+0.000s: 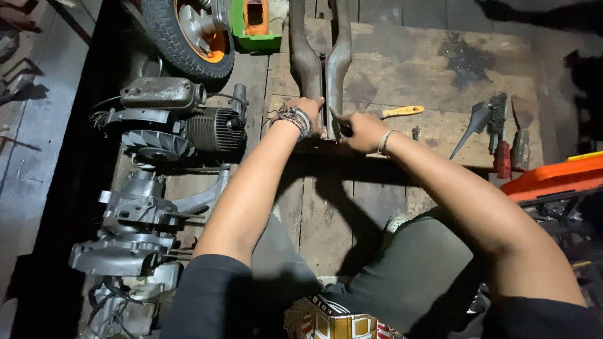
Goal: Aligning two halves of a motorcycle component on a wooden workbench using hands and a screwdriver.
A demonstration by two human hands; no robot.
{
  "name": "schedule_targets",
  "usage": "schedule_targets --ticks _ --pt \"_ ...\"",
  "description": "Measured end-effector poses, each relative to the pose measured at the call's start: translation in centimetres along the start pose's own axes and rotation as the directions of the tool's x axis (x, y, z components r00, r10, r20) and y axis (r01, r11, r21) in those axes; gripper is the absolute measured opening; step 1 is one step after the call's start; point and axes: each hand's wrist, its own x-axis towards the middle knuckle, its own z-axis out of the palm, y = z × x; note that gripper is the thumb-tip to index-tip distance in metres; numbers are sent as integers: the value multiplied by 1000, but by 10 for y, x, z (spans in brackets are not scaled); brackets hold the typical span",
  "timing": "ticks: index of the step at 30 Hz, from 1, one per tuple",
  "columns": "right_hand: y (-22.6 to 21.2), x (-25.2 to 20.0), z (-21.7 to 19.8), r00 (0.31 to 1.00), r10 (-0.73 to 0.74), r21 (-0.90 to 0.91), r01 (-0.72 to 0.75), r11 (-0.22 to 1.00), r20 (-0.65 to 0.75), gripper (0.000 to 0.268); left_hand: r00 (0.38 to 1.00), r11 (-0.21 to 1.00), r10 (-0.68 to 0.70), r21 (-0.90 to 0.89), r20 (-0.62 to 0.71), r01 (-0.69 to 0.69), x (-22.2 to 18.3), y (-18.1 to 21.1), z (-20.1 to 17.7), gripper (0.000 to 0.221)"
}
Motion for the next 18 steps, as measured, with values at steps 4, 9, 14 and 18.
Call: schedule_targets --ticks 4,9,14,18 --pt "-8 -14 -8 1000 5 -57 -5 998 -11 50 1000 1000 -15 17 -8 15 -9 0 -2 91" --pt "-15 -24 -13 997 -4 -48 7 999 76 48 1000 1000 0 -26 -4 0 -12 -1 -8 92" --pt "-17 -20 -11 999 24 -93 -20 995 43 56 1000 1000 -6 9 6 6 -19 1 -10 94" --pt "-34 -28 -17 997 35 -160 -24 987 68 44 999 998 -38 -44 19 39 -32 5 -15 90"
